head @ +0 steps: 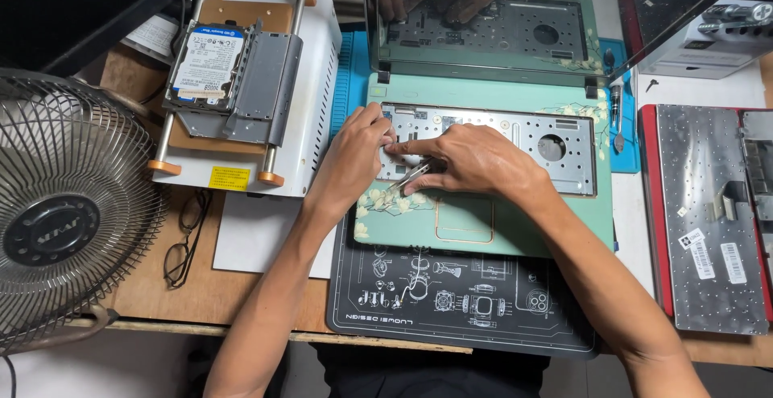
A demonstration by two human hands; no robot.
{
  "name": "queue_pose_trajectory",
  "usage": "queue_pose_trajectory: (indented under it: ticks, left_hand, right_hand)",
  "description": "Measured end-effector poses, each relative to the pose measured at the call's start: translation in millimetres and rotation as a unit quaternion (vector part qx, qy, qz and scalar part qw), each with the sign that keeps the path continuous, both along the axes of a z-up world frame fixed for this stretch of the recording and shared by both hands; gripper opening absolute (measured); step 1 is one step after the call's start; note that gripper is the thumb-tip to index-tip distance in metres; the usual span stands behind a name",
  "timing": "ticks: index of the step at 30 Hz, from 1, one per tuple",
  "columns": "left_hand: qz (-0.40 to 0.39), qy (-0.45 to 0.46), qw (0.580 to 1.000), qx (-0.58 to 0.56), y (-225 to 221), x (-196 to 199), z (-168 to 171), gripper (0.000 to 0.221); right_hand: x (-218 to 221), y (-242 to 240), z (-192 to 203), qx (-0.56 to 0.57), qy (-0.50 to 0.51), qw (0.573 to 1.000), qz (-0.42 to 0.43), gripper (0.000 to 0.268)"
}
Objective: Reinstalling a laptop keyboard by connecting the internal ribbon cable, snapping the keyboard into the top case, and then securing the laptop chassis.
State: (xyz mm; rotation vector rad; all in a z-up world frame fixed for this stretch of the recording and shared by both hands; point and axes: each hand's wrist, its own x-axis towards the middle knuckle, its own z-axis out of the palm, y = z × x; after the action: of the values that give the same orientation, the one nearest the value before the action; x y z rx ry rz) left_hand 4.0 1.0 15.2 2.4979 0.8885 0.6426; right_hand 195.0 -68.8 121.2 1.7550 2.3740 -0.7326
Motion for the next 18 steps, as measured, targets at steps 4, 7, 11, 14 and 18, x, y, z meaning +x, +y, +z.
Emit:
queue_pose_trajectory:
  ticks: [4, 7, 11, 14, 18]
  left_hand:
    - [0.0, -0.01, 1.0, -0.023, 0.1, 0.0, -1.0, 0.016]
    - [0.004, -0.027, 0.999, -0.037, -2.4, -1.3, 4.6, 0.017]
    - [0.007, -0.048, 0.997, -0.064, -6.2, -4.3, 11.5, 0.017]
    - [0.015, -0.065, 0.995, -0.069, -8.8, -4.5, 11.1, 0.019]
    - [0.038, -0.089, 0.993, -0.074, -14.2, -7.4, 12.3, 0.023]
  right_hand:
    - [-0.9, 0.9, 0.0, -0.005, -0.008, 1.0, -0.003, 0.074]
    - [-1.1, 0.6, -3.5, 0.005, 0.0, 1.0, -0.007, 0.073]
    - [-0.7, 1.8, -7.0, 0.009, 0.017, 1.0, -0.02, 0.07]
    - [-0.1, -0.8, -5.3, 0.007, 0.028, 0.999, -0.019, 0.068]
    - [5.7, -12.3, -18.7, 0.041, 0.025, 0.999, -0.012, 0.061]
